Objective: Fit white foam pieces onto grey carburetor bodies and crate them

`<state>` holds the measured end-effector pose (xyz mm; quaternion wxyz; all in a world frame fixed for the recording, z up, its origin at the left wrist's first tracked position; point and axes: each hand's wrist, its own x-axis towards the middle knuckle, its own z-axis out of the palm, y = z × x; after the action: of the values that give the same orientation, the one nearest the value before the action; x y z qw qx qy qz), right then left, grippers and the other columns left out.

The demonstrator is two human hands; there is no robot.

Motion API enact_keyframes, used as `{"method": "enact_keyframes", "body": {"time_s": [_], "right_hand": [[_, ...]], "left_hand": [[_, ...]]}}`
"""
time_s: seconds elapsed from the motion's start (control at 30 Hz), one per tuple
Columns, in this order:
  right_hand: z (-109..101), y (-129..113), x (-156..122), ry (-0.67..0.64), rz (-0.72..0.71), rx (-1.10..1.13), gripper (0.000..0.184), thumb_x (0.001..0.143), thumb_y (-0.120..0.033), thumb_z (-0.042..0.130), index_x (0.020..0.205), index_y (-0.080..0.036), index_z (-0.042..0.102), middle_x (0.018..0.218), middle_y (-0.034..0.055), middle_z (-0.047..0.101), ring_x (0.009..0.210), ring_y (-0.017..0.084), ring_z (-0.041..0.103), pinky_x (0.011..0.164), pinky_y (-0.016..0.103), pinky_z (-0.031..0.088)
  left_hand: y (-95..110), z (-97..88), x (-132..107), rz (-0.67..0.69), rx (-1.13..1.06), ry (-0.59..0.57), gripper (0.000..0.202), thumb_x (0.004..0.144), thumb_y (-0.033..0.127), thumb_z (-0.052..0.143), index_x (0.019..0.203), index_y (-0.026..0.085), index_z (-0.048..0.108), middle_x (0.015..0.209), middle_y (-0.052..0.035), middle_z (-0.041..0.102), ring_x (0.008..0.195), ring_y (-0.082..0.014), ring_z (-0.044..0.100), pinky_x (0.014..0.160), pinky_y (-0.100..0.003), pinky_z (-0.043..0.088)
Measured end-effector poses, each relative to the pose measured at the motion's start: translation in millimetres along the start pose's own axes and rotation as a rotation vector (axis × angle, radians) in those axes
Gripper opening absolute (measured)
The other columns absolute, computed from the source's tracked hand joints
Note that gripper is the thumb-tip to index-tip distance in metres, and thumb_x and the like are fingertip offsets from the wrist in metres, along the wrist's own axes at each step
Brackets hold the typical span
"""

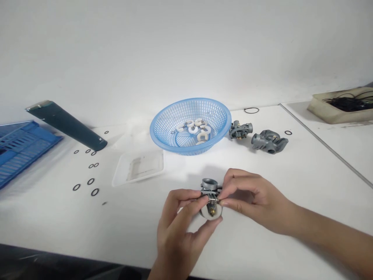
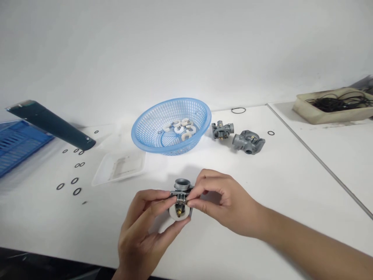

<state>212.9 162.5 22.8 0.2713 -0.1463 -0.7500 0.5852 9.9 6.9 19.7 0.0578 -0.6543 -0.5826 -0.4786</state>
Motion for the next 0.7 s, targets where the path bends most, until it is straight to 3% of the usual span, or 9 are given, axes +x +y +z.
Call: {"method": "enact_keyframes", "body": {"time_s": [0.1, 0.23, 0.53, 0.7], "right_hand": [[-5.4, 2.8, 2.4, -0.065, 0.048, 0.108, 0.009, 0.111, -0.037, 0.085, 0.115, -0.032, 0.091, 0.109, 0.0047, 0.070, 0.089, 0.016, 0.073, 0.074, 0.025, 0.060], [-6.3, 4.0, 4.3, -0.054, 0.071, 0.177, 0.008, 0.108, -0.037, 0.089, 0.107, -0.029, 0.089, 0.103, 0.0031, 0.071, 0.087, 0.015, 0.072, 0.075, 0.023, 0.060], [-1.0, -2.9, 1.4, -0.047, 0.030, -0.088, 0.015, 0.116, -0.039, 0.077, 0.106, -0.028, 0.080, 0.107, 0.0016, 0.070, 0.090, 0.015, 0.069, 0.078, 0.026, 0.058], [4.0, -13.7, -1.3, -0.001, -0.038, -0.287, 0.012, 0.117, -0.028, 0.067, 0.106, -0.027, 0.071, 0.106, -0.0004, 0.068, 0.090, 0.015, 0.068, 0.078, 0.028, 0.054]], "left_hand": [[0.1, -0.4, 0.1, -0.015, -0.001, -0.018, 0.035, 0.092, 0.015, 0.093, 0.124, 0.019, 0.079, 0.124, -0.0072, 0.068, 0.115, -0.0166, 0.075, 0.094, -0.025, 0.069], [2.6, 0.7, 2.3, -0.010, -0.013, -0.008, 0.031, 0.094, 0.014, 0.091, 0.122, 0.018, 0.079, 0.125, -0.0074, 0.068, 0.113, -0.0150, 0.076, 0.095, -0.023, 0.069], [3.0, 1.2, 1.6, -0.014, -0.024, 0.014, 0.030, 0.093, 0.011, 0.090, 0.120, 0.018, 0.078, 0.123, -0.0072, 0.068, 0.109, -0.0140, 0.076, 0.094, -0.021, 0.068], [4.4, -0.1, -0.7, -0.035, -0.008, -0.019, 0.034, 0.093, 0.012, 0.089, 0.124, 0.020, 0.077, 0.127, -0.0081, 0.067, 0.111, -0.0156, 0.076, 0.096, -0.024, 0.069]]}}
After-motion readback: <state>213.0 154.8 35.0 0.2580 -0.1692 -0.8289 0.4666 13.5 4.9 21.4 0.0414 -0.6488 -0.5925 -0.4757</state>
